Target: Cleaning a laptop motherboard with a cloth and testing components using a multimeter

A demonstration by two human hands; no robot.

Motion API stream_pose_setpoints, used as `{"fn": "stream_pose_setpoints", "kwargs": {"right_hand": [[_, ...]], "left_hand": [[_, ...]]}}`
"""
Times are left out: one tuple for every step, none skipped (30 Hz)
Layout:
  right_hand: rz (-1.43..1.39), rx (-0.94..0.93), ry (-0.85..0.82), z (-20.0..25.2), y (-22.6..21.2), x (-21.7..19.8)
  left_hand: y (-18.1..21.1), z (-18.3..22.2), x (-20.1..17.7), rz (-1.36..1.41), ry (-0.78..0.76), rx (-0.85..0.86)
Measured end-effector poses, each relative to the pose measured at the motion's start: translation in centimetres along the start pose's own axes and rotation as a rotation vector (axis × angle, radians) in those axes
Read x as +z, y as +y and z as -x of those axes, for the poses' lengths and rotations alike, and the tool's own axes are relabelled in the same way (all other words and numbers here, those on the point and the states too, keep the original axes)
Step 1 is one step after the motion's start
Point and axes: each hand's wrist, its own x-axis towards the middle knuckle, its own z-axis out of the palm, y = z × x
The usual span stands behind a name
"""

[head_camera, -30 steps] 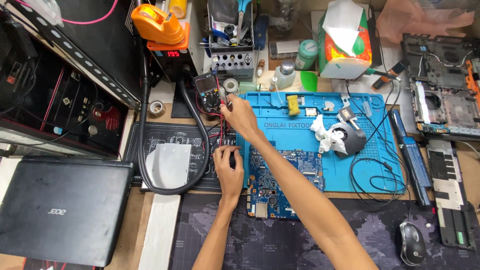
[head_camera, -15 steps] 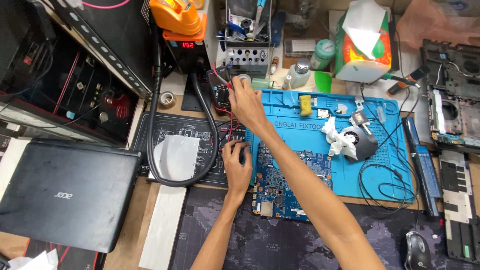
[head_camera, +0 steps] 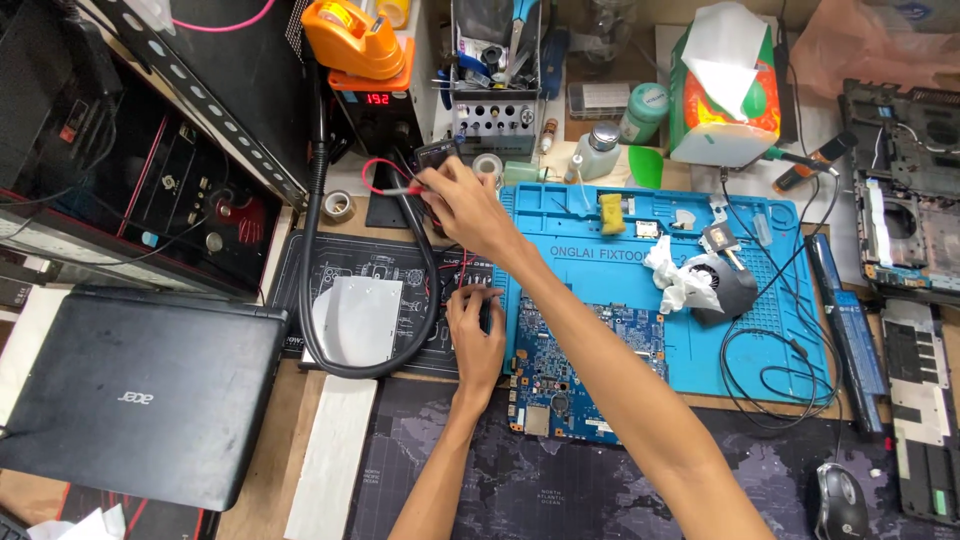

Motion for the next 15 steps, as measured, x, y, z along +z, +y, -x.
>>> {"fn": "stream_pose_setpoints", "kwargs": {"right_hand": [[0.002,-0.004,-0.002,0.5,-0.4,-0.5],[-0.073,-0.021,0.053,1.1,-0.8,-0.9],[-0.149,-0.037,0.107,1.8,-1.2,-1.4],[-0.151,-0.029,0.103,2.1,-1.2,-1.7],[-0.365,-0.059,0.178,2.4,-1.2,-2.1],[-0.574,-0.096,0.260,2.3,-1.0,-2.7],[-0.572,-0.094,0.265,2.8,-1.2,-3.5],[-0.573,-0.117,0.296,3.2,-1.5,-4.3],[-0.574,-0.139,0.327,3.7,-1.8,-5.2],[-0.567,-0.139,0.333,4.4,-1.9,-5.5],[-0.441,-0.185,0.353,5.2,-2.1,-5.8],[-0.310,-0.231,0.373,5.9,-2.1,-6.3],[-0.299,-0.230,0.381,7.3,-2.3,-6.9],[-0.232,-0.189,0.338,8.9,-2.7,-7.3],[-0.167,-0.146,0.295,10.5,-3.1,-7.7]], "left_hand": [[-0.2,-0.2,0.1,0.002,0.004,0.000],[-0.4,-0.1,0.2,-0.004,0.017,0.009],[-0.5,-0.1,0.4,-0.011,0.030,0.018],[-0.7,0.1,0.4,-0.012,0.024,0.011],[-0.8,0.2,0.4,-0.014,0.043,0.028],[-0.8,-0.1,0.6,-0.014,0.063,0.056],[-0.6,0.0,0.4,-0.012,0.058,0.058],[-0.4,0.0,0.3,0.045,0.073,0.060],[-0.2,0.1,0.2,0.102,0.089,0.061],[0.0,0.1,-0.1,0.106,0.083,0.066],[0.2,0.2,-0.3,0.109,0.120,0.103],[0.5,0.1,-0.4,0.116,0.155,0.142],[1.0,0.2,-0.4,0.125,0.148,0.150],[1.3,0.6,-0.5,0.141,0.147,0.197],[1.7,1.0,-0.7,0.157,0.147,0.243]]}}
